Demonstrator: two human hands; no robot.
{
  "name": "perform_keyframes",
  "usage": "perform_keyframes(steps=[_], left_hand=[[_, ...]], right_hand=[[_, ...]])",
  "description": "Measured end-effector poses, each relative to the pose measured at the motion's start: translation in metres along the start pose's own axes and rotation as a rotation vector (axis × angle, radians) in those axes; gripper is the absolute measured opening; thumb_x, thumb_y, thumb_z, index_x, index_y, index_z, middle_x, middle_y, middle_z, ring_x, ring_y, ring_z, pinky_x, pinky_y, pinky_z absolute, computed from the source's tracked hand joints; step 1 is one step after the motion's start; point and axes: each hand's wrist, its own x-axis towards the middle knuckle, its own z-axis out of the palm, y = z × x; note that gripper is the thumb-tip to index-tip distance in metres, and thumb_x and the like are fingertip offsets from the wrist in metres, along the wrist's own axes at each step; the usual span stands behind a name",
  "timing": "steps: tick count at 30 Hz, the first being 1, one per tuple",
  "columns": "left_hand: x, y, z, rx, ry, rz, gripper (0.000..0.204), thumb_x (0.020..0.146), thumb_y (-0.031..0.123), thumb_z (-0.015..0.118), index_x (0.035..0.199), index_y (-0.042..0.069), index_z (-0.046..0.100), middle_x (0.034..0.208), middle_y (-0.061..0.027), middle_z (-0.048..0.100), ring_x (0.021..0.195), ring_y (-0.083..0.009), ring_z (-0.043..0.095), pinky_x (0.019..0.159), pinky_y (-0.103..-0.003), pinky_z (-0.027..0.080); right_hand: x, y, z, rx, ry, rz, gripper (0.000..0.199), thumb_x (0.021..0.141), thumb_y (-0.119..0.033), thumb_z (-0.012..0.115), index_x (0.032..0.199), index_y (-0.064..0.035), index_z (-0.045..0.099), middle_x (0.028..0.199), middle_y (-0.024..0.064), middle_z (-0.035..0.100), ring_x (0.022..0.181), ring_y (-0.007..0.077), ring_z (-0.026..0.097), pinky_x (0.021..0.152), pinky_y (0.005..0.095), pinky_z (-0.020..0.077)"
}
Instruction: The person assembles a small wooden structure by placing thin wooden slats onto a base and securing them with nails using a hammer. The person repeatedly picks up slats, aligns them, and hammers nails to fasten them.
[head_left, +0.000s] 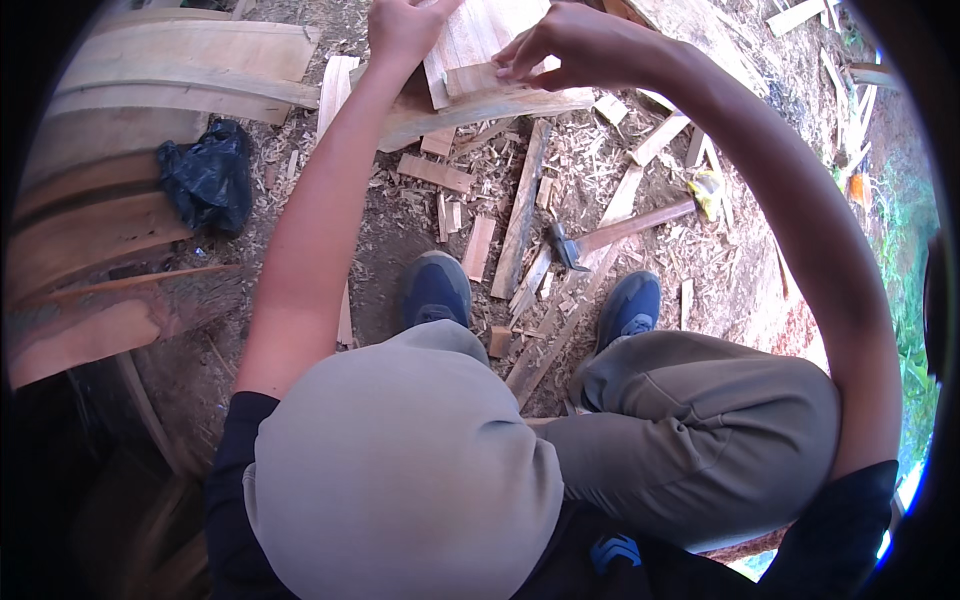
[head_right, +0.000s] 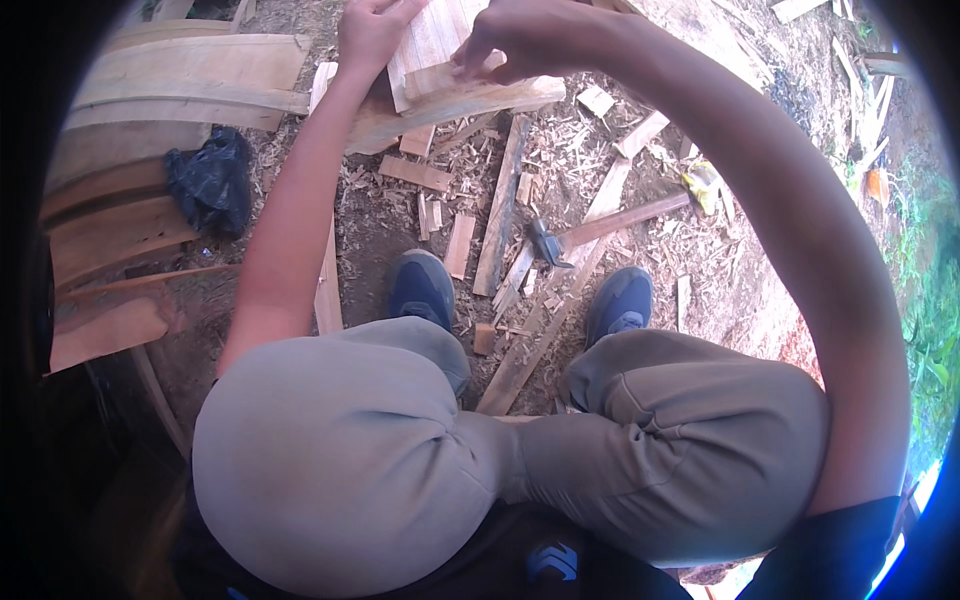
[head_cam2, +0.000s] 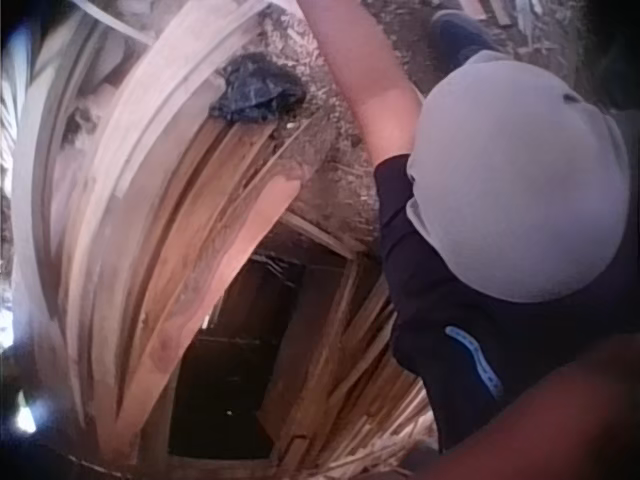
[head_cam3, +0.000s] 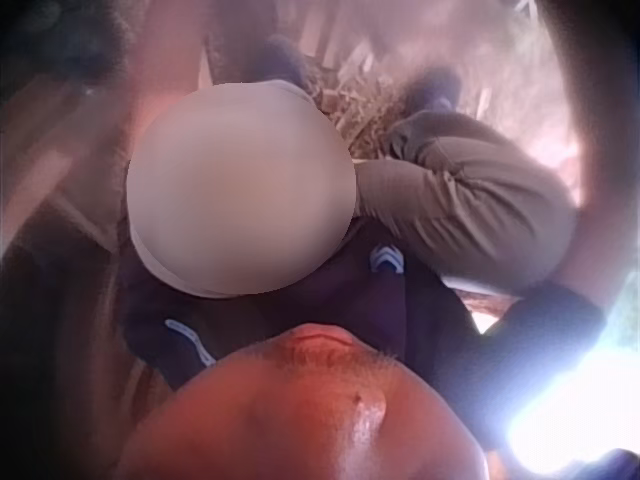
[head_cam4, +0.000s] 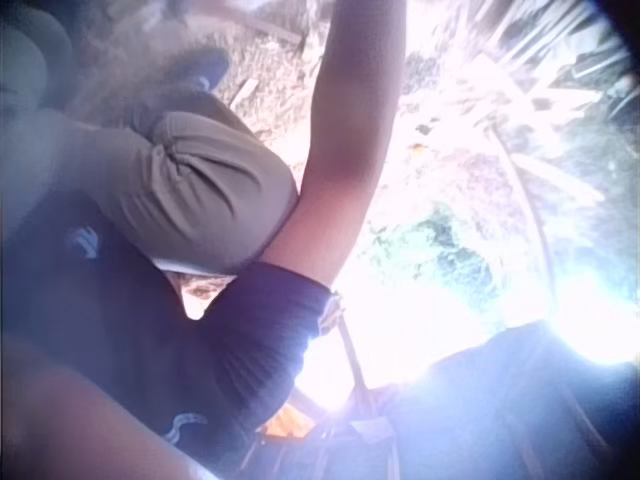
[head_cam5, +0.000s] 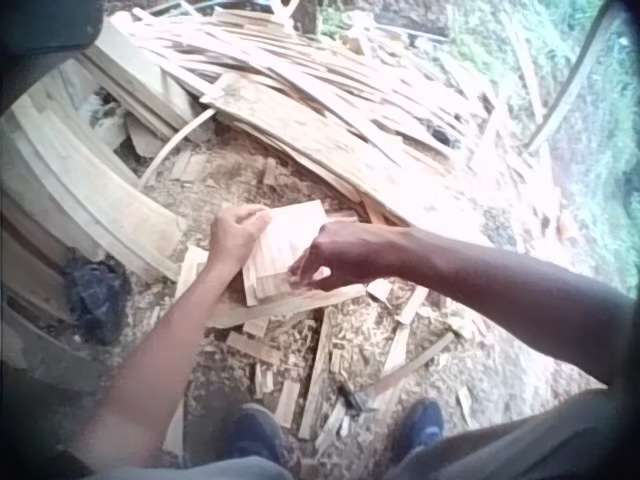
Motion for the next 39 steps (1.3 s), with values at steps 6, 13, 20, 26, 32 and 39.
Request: perform_keyframes(steps=[6, 13, 20, 26, 32, 39], left_hand=[[0.003, -0.006, 0.000, 0.146, 0.055, 0.110, 0.027, 0.085, 0.029, 0.078, 0.100, 0.006, 0.081, 0.095, -0.0159, 0.076, 0.094, -0.0265, 0.072, 0.086, -0.036, 0.055], [0.002, -0.006, 0.000, 0.147, 0.051, 0.078, 0.027, 0.085, 0.030, 0.079, 0.101, 0.007, 0.081, 0.095, -0.0161, 0.076, 0.095, -0.0281, 0.071, 0.087, -0.038, 0.055], [0.001, -0.004, 0.000, 0.097, 0.030, 0.066, 0.026, 0.086, 0.029, 0.078, 0.100, 0.007, 0.081, 0.094, -0.0162, 0.077, 0.093, -0.0275, 0.072, 0.086, -0.037, 0.055], [0.002, -0.007, 0.000, 0.105, 0.048, 0.065, 0.026, 0.086, 0.029, 0.078, 0.101, 0.008, 0.081, 0.097, -0.0171, 0.075, 0.095, -0.0290, 0.071, 0.087, -0.037, 0.055], [0.002, -0.001, -0.001, 0.251, 0.071, 0.073, 0.027, 0.085, 0.033, 0.079, 0.101, 0.011, 0.081, 0.102, -0.0194, 0.072, 0.099, -0.0340, 0.069, 0.088, -0.041, 0.054], [0.001, -0.007, 0.000, 0.253, 0.085, 0.101, 0.029, 0.084, 0.034, 0.080, 0.102, 0.011, 0.081, 0.101, -0.0197, 0.072, 0.099, -0.0346, 0.069, 0.088, -0.041, 0.054]], right_hand=[[-0.002, 0.007, 0.010, 0.032, 0.031, 0.007, 0.024, 0.088, -0.008, 0.073, 0.111, -0.0085, 0.078, 0.122, 0.0120, 0.074, 0.115, 0.0300, 0.069, 0.093, 0.0402, 0.0576], [0.001, -0.004, 0.014, -0.028, 0.053, 0.082, 0.027, 0.085, 0.003, 0.076, 0.110, -0.0076, 0.078, 0.121, 0.0129, 0.074, 0.120, 0.0259, 0.068, 0.100, 0.0383, 0.0612], [0.000, -0.003, 0.014, -0.041, 0.048, 0.068, 0.029, 0.085, 0.003, 0.076, 0.111, -0.0078, 0.078, 0.124, 0.0117, 0.073, 0.121, 0.0258, 0.067, 0.102, 0.0385, 0.0595], [0.000, -0.010, 0.018, -0.048, 0.063, 0.110, 0.026, 0.086, 0.000, 0.075, 0.110, -0.0092, 0.078, 0.127, 0.0116, 0.071, 0.117, 0.0278, 0.070, 0.101, 0.0402, 0.0597], [-0.001, -0.013, 0.029, -0.177, 0.130, 0.118, 0.025, 0.088, -0.002, 0.073, 0.111, -0.0113, 0.078, 0.130, 0.0082, 0.070, 0.113, 0.0273, 0.072, 0.097, 0.0407, 0.0611], [-0.007, -0.007, 0.030, -0.092, 0.158, 0.089, 0.029, 0.090, -0.004, 0.073, 0.116, -0.0159, 0.077, 0.130, 0.0039, 0.071, 0.108, 0.0260, 0.073, 0.092, 0.0400, 0.0630]])
